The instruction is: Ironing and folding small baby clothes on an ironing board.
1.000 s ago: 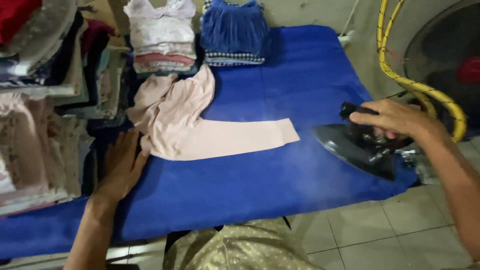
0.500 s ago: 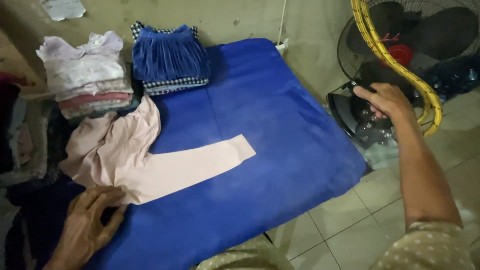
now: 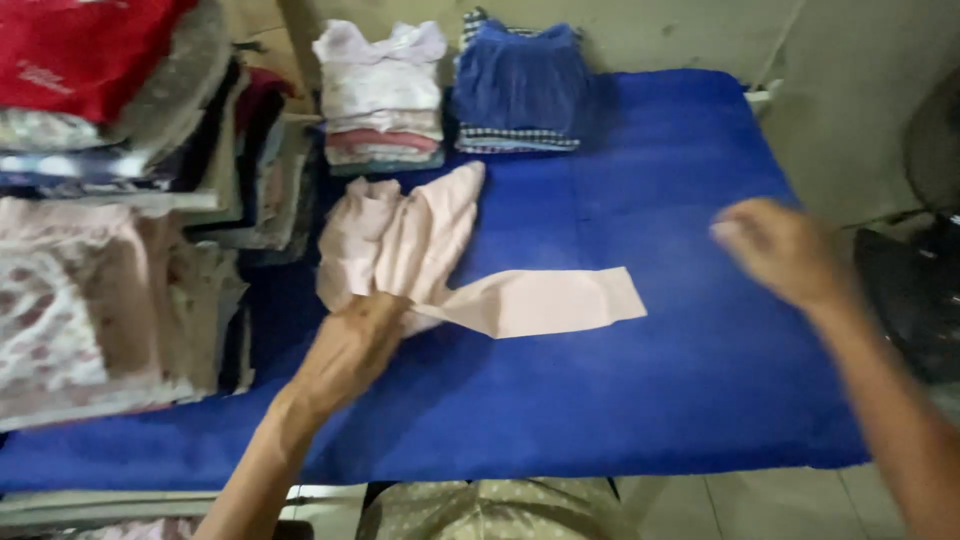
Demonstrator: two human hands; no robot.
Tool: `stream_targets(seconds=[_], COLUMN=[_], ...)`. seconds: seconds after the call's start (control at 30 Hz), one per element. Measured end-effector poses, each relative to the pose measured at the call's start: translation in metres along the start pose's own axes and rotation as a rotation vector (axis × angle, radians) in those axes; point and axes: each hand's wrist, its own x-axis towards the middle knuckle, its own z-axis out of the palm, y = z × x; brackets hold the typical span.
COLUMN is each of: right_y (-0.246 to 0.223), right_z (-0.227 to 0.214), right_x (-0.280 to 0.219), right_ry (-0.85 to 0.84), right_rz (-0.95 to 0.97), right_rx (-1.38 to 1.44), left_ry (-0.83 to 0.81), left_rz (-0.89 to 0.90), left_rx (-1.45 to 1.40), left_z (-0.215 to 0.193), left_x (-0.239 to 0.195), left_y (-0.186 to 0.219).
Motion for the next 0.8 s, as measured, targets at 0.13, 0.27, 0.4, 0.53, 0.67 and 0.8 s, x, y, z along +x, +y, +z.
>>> stream_targets(seconds=[0.13, 0.27, 0.4, 0.53, 0.67, 0.8], right_y=[-0.121, -0.204, -0.227, -0.207, -0.190, -0.169], right_z=[0.074, 0.140, 0.207, 0.202, 0.094, 0.021], right_x=[0.050, 0.113, 0.156, 0.171, 0.162, 0.164], right_ry=[-0.157, -0.235, -0.315, -0.117, 0.002, 0.140], right_rz=[-0.366, -0.317, -0.120, -0.285, 0.000, 0.155], right_rx=[0.426, 0.283, 0.198, 0.519, 0.940, 1.243], left_ry=[-0.066, -0.110, -0.044, -0.067, 0.250, 0.437], left_rz=[0.154, 0.224, 0.144, -0.069, -0.152, -0.165], left_rx=[0.105, 0.191, 0.180, -0.026, -0.267, -0.483], left_z=[0.007, 0.012, -0.006, -0.045, -0.101, -0.146], left_x=[-0.013, -0.028, -0.036, -0.038, -0.017, 0.024], left_y=[0.006, -0.006, 0.006, 0.019, 0.026, 0.052])
